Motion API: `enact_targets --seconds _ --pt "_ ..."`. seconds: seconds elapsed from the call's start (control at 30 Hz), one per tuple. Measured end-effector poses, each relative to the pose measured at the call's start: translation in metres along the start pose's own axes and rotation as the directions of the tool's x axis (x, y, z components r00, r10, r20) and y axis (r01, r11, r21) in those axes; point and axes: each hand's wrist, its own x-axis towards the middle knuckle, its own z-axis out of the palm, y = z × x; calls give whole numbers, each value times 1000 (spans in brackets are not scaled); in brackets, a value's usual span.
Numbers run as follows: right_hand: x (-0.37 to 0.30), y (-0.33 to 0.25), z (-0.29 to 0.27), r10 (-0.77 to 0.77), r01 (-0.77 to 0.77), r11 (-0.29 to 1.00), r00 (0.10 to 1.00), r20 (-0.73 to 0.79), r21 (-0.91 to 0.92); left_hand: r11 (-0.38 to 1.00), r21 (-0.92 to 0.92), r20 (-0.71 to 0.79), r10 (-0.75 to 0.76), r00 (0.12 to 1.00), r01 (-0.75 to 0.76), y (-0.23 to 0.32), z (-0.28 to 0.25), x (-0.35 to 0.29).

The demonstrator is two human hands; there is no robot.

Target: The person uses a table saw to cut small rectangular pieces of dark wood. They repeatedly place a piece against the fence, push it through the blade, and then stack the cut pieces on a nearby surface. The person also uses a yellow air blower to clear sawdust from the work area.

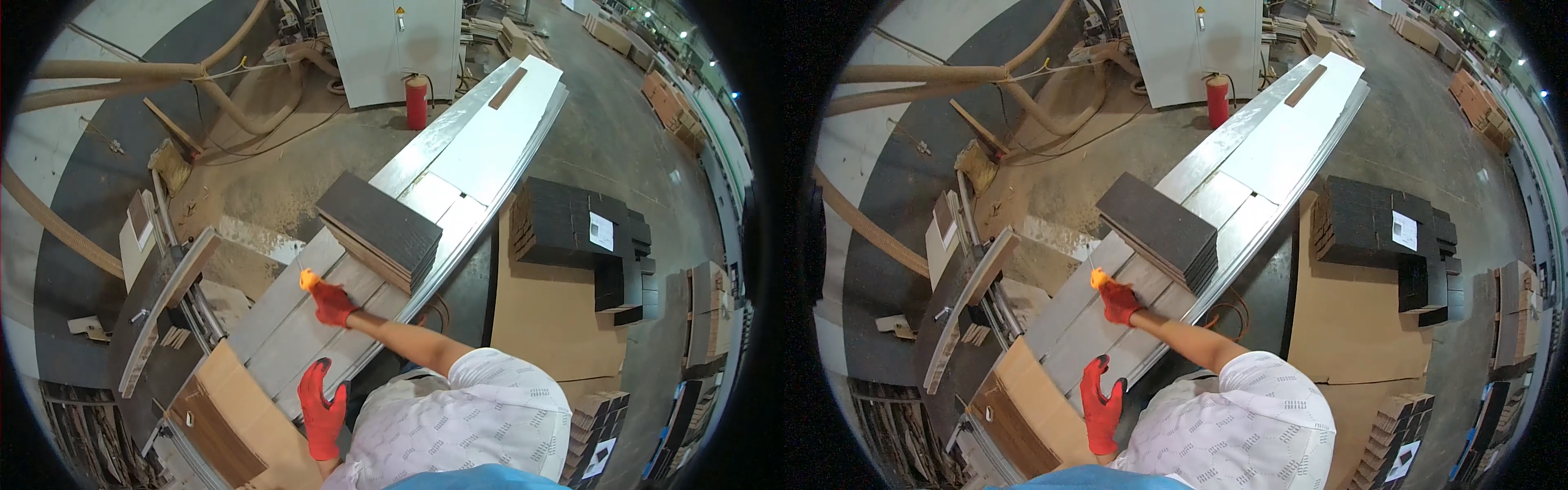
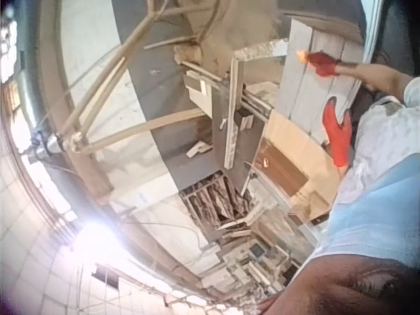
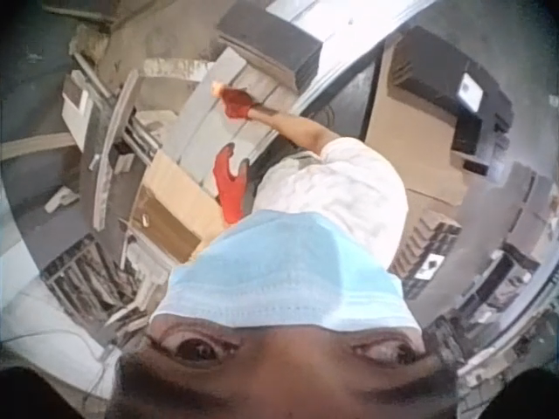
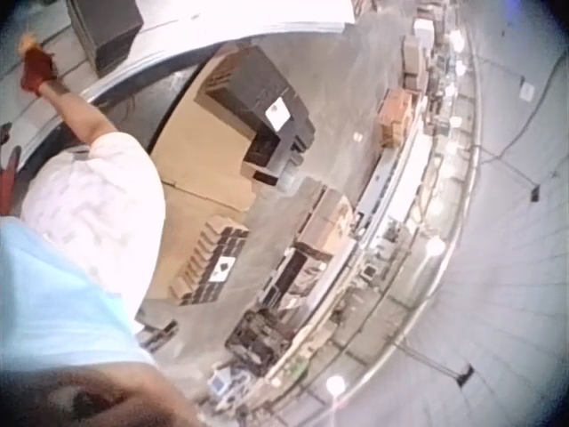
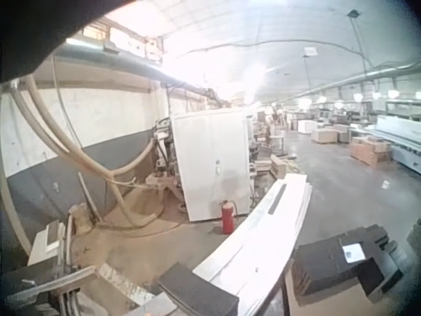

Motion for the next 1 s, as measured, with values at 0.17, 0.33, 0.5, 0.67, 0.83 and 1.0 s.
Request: enact_targets --seconds 0.17,0.33,0.5,0.67,0.83,1.0 --pt "-49 1 8 -162 150 987 944 -287 -64 1000 -15 61 -5 998 5 12 0 37" --pt "-116 14 -19 -136 236 956 884 -447 176 937 -344 211 12 977 63 -19 7 74" --pt "-185 61 -26 506 -246 858 562 -655 451 703 -632 385 -80 919 326 -84 49 121" --pt "-193 120 -85 504 -296 861 381 -775 414 525 -680 531 -129 838 512 -183 110 193" --pt "-192 160 -121 446 -270 890 682 -579 368 535 -628 489 -293 822 565 -178 151 260" --pt "-166 157 -120 447 -288 889 719 -533 357 531 -574 551 -314 774 624 -193 170 303"
